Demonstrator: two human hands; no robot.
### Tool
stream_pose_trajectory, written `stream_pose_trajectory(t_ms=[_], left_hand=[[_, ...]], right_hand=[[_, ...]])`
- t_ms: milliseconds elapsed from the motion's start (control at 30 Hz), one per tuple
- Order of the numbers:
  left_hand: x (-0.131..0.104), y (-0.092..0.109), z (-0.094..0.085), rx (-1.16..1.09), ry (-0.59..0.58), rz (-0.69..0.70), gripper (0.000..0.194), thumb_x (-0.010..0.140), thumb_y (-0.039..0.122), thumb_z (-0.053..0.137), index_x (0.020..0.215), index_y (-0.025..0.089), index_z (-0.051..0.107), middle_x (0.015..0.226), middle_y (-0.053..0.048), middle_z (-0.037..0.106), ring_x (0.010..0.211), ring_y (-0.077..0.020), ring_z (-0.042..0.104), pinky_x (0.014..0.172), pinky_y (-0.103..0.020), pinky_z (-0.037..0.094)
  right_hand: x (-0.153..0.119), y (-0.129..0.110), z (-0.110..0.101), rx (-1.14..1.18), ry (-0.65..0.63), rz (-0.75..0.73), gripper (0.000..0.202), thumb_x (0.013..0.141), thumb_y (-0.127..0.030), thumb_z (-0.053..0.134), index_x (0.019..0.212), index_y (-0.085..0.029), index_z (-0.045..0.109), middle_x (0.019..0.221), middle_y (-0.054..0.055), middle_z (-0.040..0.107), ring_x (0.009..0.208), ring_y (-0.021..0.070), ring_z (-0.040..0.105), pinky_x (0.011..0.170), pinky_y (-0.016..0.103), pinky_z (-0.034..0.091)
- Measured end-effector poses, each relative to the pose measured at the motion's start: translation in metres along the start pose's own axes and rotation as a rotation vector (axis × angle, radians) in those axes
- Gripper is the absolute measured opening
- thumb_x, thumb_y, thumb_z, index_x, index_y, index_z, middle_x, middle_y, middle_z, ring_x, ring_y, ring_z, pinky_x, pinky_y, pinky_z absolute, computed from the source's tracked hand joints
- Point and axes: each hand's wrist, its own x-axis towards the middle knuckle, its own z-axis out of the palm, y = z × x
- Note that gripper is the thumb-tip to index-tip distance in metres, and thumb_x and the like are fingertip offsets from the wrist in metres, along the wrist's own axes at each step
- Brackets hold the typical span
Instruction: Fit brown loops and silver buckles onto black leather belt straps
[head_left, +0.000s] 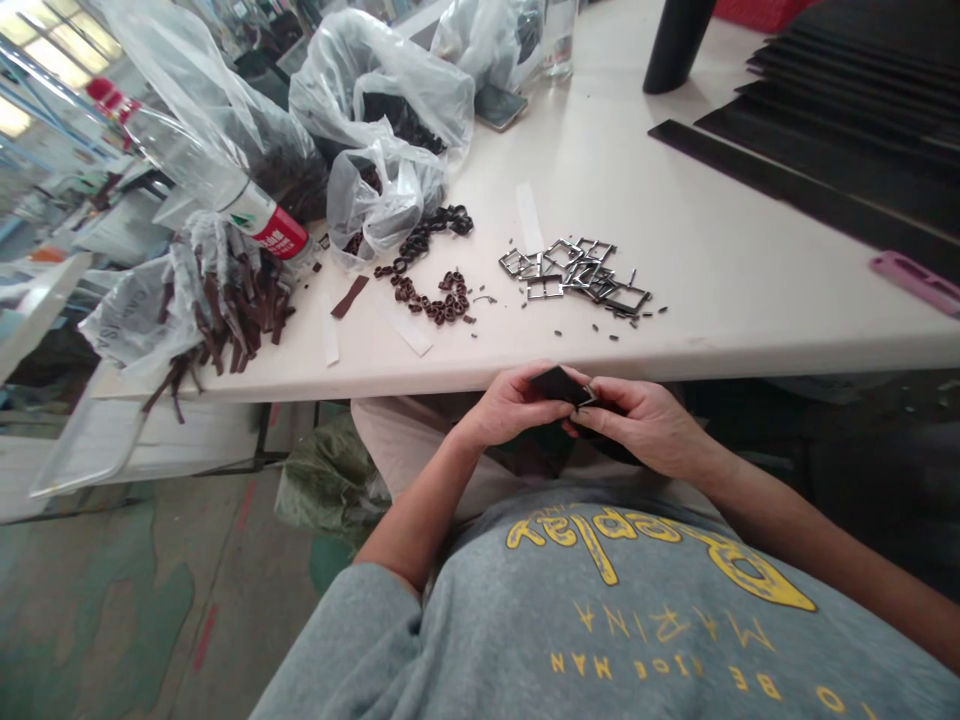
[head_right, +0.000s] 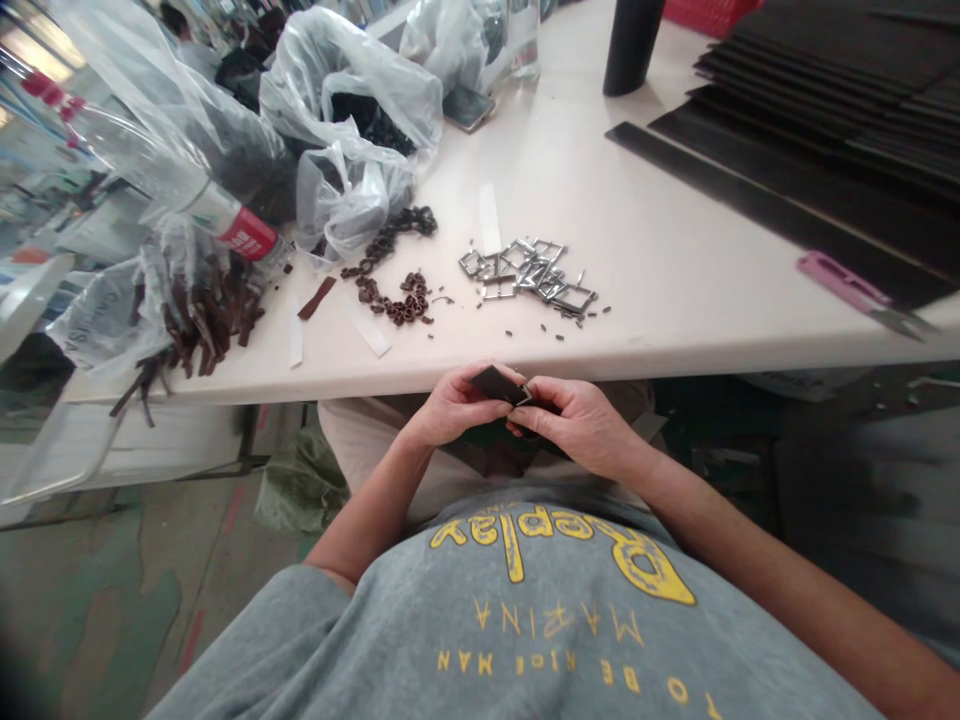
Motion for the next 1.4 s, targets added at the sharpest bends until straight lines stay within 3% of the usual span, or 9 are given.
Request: stream_pose_trajectory(t_ms=[133,267,433,533,767,1133,1267,1400], left_hand=[[-0.004,0.002,0.010,0.045,0.014,0.082,0.039,0.067,0.041,0.086,0.100,0.021,0.077,0.107,-0.009,0.072,0.090,-0.0218,0.069,0.079,-0.031,0.058],[-0.001,-0.003,0.026,0.064,0.210,0.137,0.033,0.068,0.042,0.085,0.090,0.019,0.077,0.090,-0.005,0.072,0.081,-0.0169,0.065,0.075,-0.027,0.057],[0.002,0.000,0.031,0.116,0.332,0.178,0.025,0.070,0.041,0.083,0.081,0.019,0.077,0.080,-0.002,0.072,0.073,-0.0137,0.063,0.071,-0.025,0.055],[0.000,0.001,0.031,0.079,0.375,0.193,0.025,0.066,0.038,0.086,0.080,0.019,0.077,0.080,-0.002,0.073,0.074,-0.0134,0.064,0.073,-0.025,0.054],[0.000,-0.021,0.048,-0.255,0.285,-0.041,0.044,0.063,0.044,0.087,0.095,0.016,0.074,0.065,0.001,0.067,0.042,-0.0108,0.056,0.045,-0.027,0.049],[-0.001,-0.021,0.041,-0.243,0.313,0.019,0.042,0.070,0.044,0.083,0.100,0.016,0.076,0.068,0.000,0.069,0.046,-0.0094,0.058,0.048,-0.023,0.049],[0.000,-0.020,0.039,-0.197,0.336,0.017,0.042,0.070,0.046,0.082,0.099,0.015,0.077,0.080,-0.003,0.072,0.053,-0.0073,0.056,0.051,-0.020,0.048],[-0.001,-0.024,0.040,-0.175,0.305,0.001,0.049,0.075,0.048,0.078,0.113,0.017,0.074,0.080,-0.002,0.070,0.053,-0.0077,0.055,0.052,-0.023,0.048]], right_hand=[[-0.001,0.000,0.001,-0.048,0.070,-0.013,0.040,0.080,-0.058,0.069,0.074,-0.018,0.068,0.069,0.003,0.070,0.063,0.0176,0.061,0.059,0.028,0.049],[-0.003,-0.001,0.001,-0.157,0.143,-0.068,0.037,0.084,-0.052,0.066,0.074,-0.017,0.069,0.065,0.002,0.066,0.062,0.0168,0.058,0.057,0.027,0.047],[-0.008,0.004,-0.008,-0.104,-0.036,-0.055,0.033,0.085,-0.049,0.066,0.091,-0.017,0.072,0.085,0.005,0.075,0.077,0.0224,0.067,0.068,0.032,0.055],[-0.014,0.005,-0.009,-0.067,-0.102,-0.008,0.028,0.086,-0.046,0.065,0.090,-0.018,0.070,0.080,0.005,0.075,0.073,0.0222,0.070,0.067,0.032,0.058],[-0.020,0.003,0.003,-0.031,0.021,-0.012,0.023,0.086,-0.042,0.064,0.085,-0.019,0.068,0.068,0.002,0.072,0.060,0.0193,0.068,0.057,0.029,0.058],[-0.019,-0.002,0.003,-0.035,0.015,-0.012,0.024,0.088,-0.042,0.063,0.084,-0.019,0.068,0.070,0.003,0.072,0.061,0.0187,0.068,0.059,0.028,0.058],[-0.017,-0.004,0.005,-0.022,0.063,0.000,0.030,0.086,-0.047,0.063,0.089,-0.019,0.070,0.081,0.004,0.074,0.069,0.0206,0.069,0.064,0.029,0.059],[-0.017,0.001,0.007,-0.004,0.103,0.014,0.034,0.087,-0.051,0.062,0.085,-0.018,0.070,0.074,0.003,0.072,0.064,0.0191,0.067,0.061,0.027,0.056]])
